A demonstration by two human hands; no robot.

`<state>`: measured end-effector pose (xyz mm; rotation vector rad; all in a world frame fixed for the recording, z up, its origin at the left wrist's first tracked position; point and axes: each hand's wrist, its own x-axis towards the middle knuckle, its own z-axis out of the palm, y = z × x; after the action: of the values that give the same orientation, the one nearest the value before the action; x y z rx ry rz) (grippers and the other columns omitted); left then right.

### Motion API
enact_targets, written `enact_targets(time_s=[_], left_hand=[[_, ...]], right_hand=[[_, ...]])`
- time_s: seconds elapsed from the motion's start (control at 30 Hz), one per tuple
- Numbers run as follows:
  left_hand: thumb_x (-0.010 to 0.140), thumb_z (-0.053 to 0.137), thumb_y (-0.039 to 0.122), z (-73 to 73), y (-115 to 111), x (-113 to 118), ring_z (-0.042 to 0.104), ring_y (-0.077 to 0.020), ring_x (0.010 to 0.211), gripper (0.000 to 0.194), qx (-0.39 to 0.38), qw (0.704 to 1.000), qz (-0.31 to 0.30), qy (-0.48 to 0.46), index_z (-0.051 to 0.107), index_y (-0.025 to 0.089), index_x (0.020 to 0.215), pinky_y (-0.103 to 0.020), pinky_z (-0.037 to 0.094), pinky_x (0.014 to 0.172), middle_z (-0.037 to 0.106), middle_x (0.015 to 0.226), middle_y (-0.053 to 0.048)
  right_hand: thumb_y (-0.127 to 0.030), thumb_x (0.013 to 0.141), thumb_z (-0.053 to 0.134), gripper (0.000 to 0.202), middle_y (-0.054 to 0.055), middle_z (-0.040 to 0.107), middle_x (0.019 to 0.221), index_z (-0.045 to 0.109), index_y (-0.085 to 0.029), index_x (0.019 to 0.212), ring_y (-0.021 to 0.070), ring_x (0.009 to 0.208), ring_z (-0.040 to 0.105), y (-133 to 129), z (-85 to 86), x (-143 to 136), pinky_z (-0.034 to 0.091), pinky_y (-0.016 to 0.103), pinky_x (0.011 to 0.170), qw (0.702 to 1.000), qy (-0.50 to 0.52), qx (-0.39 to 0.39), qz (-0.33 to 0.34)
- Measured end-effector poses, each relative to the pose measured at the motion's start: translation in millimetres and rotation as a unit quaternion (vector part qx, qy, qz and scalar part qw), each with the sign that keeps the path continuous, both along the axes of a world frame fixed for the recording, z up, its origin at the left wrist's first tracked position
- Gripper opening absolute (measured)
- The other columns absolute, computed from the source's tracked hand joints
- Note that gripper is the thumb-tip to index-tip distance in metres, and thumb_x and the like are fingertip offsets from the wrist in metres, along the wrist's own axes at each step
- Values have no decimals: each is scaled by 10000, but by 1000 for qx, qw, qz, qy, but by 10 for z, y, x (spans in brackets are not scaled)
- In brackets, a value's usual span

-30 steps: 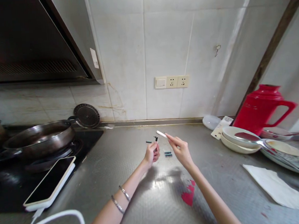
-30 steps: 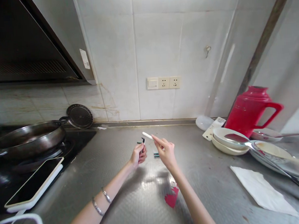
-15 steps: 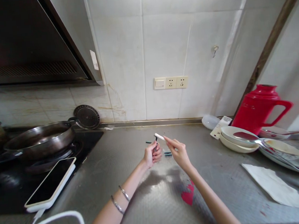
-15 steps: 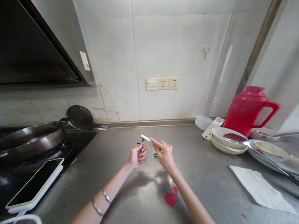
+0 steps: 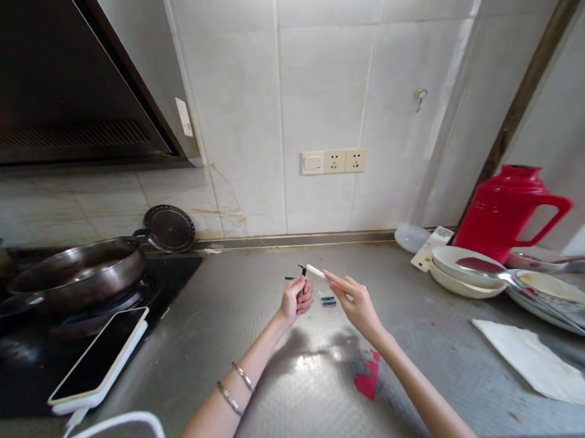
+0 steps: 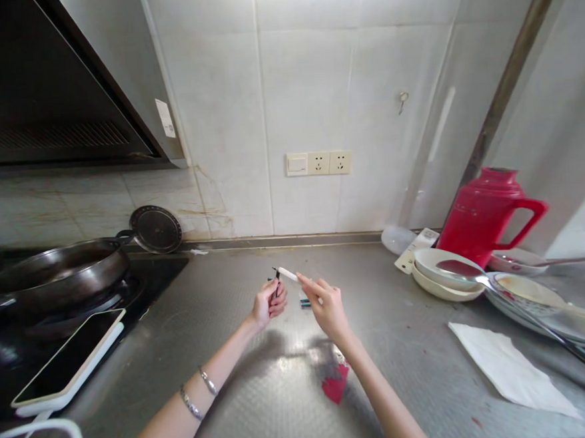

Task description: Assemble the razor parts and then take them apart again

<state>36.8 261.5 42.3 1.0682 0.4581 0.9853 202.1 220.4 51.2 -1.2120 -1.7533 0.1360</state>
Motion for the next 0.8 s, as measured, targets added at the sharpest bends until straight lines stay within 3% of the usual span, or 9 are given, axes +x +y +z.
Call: enact_targets(time_s=[0.13, 0.23, 0.4, 0.5, 0.6, 0.8], left_hand=[[772, 476, 529, -61, 91, -27, 205, -39, 319, 376, 67, 993, 86, 50, 389, 189, 637, -164, 158, 317, 303, 454, 83], [779, 478, 525, -70, 147, -40, 369, -67, 429, 369, 148, 970, 154, 118, 443, 179, 656, -191, 303, 422, 422, 537, 40], [834, 447, 426, -35, 170, -97, 447, -107, 650, 269, 263, 920, 222, 187, 514, 174, 769, -222, 364, 663, 497, 714, -4], [861, 403, 389, -25, 157, -126, 445, -121, 675, 234, 295, 902, 237, 209, 503, 182, 818, -237, 354, 692, 490, 738, -6], [866, 386, 380, -10, 147, -140, 452, -139, 701, 234, 313, 894, 229, 227, 508, 183, 842, -249, 351, 706, 490, 730, -11], [858, 392, 420, 12, 156, -163, 440, -136, 707, 267, 321, 890, 232, 228, 502, 177, 852, -247, 355, 707, 478, 739, -6]], right_hand=[[-382, 873, 403, 382, 16, 533, 644, 591, -247, 1177, 125, 583, 480, -84, 49, 130, 357, 224, 596, 1000, 1, -5, -10], [-375, 859, 432, 372, 23, 549, 653, 607, -243, 1159, 125, 580, 476, -105, 115, 229, 364, 230, 591, 1000, 18, -17, -14], [-384, 796, 508, 444, 62, 612, 796, 581, -192, 1189, 152, 667, 516, -125, 102, 257, 444, 261, 603, 983, 155, -98, 24], [-414, 749, 551, 546, 33, 574, 733, 529, -178, 1241, 129, 593, 495, -178, 41, 146, 479, 262, 508, 948, 256, -175, 76], [-423, 725, 579, 587, 5, 532, 666, 511, -180, 1255, 106, 530, 473, -232, 31, 22, 468, 239, 435, 926, 295, -201, 123], [-432, 758, 544, 501, 3, 523, 633, 585, -139, 1162, 67, 448, 388, -207, 248, 74, 351, 202, 400, 949, 244, -165, 110]])
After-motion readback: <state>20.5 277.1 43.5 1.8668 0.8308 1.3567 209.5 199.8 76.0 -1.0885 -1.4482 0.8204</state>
